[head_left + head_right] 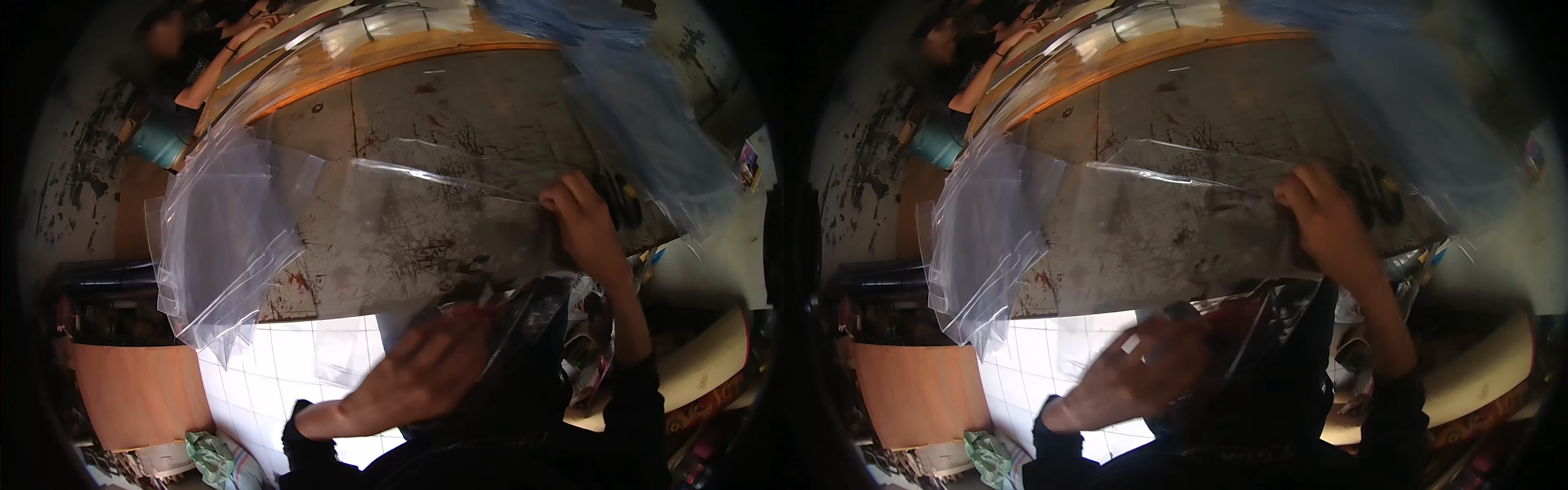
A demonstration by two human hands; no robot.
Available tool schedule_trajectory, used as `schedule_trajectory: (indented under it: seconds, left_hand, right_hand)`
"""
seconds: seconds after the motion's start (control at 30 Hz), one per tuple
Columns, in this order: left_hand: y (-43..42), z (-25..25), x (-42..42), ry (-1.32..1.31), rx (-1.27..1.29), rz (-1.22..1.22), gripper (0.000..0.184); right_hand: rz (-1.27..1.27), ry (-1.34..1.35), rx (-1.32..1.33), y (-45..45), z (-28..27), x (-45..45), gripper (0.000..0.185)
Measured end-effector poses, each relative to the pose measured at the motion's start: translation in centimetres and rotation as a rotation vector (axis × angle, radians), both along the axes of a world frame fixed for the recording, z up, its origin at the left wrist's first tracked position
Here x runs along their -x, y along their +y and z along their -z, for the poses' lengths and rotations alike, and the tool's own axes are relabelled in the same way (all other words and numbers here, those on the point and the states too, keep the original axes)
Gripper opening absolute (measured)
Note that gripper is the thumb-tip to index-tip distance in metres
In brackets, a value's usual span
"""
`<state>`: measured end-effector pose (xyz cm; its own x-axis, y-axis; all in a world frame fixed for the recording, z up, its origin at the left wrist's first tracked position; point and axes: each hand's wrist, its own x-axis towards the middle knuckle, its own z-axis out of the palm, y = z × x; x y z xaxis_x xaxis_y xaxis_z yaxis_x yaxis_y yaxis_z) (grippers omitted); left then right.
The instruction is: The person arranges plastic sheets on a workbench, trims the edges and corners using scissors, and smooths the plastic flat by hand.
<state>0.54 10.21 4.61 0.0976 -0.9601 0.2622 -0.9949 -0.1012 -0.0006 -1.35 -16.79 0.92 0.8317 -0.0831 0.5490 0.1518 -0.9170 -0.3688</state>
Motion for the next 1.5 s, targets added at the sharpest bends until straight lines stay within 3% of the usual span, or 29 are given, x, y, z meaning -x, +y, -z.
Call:
schedule_trajectory:
  seconds: [0.07,0.27,0.33,0.57,0.63,1.07,1.17,1.27,1.33,1.37,1.43,1.47,1.5]
  left_hand:
    - [-0.2,-1.5,-2.8,-0.041,0.012,-0.172,0.03]
    - [-2.2,0.5,-13.1,-0.036,0.122,-0.417,0.018]
    - [-1.7,0.9,-15.2,0.484,0.163,-0.328,0.017]
    - [-0.2,1.3,-16.9,0.683,0.176,-0.319,0.019]
    - [-0.1,0.8,-16.7,0.854,0.197,-0.362,0.025]
    - [1.0,1.0,-16.8,0.748,0.227,-0.422,0.03]
    - [0.7,1.2,-16.3,0.508,0.232,-0.53,0.034]
    - [0.4,0.9,-16.1,0.531,0.146,-0.526,0.046]
    - [0.5,1.0,-16.4,0.496,0.121,-0.5,0.045]
    - [0.6,1.2,-16.4,0.468,0.088,-0.498,0.043]
    - [0.6,1.5,-16.4,0.521,0.19,-0.41,0.039]
    - [0.5,1.4,-16.2,0.584,0.28,-0.327,0.035]
    - [0.4,1.1,-15.8,0.571,0.282,-0.317,0.035]
  right_hand:
    - [-0.2,0.096,-0.038,-1.3,-0.6,-1.3,0.007]
    - [-0.236,0.318,-0.12,-2.2,-1.5,-3.9,0.004]
    - [-0.245,0.35,-0.157,-2.4,-1.6,-4.3,0.004]
    - [-0.226,0.463,-0.215,-2.9,-2.3,-4.6,0.003]
    - [-0.23,0.473,-0.214,-3.1,-2.4,-4.8,0.002]
    - [-0.211,0.398,-0.169,-3.7,-1.7,-4.7,0.007]
    - [-0.202,0.401,-0.267,-3.4,-1.6,-4.4,0.014]
    - [-0.177,0.374,-0.167,-3.0,-1.4,-4.4,0.021]
    - [-0.179,0.087,0.072,-2.8,-1.2,-4.4,0.033]
    - [-0.17,0.077,0.08,-2.5,-1.4,-4.4,0.033]
    - [-0.203,0.194,0.036,-2.2,-1.8,-4.4,0.046]
    - [-0.242,0.115,0.157,-2.5,-1.4,-4.7,0.06]
    - [-0.233,0.102,0.161,-2.1,-2.7,-4.7,0.06]
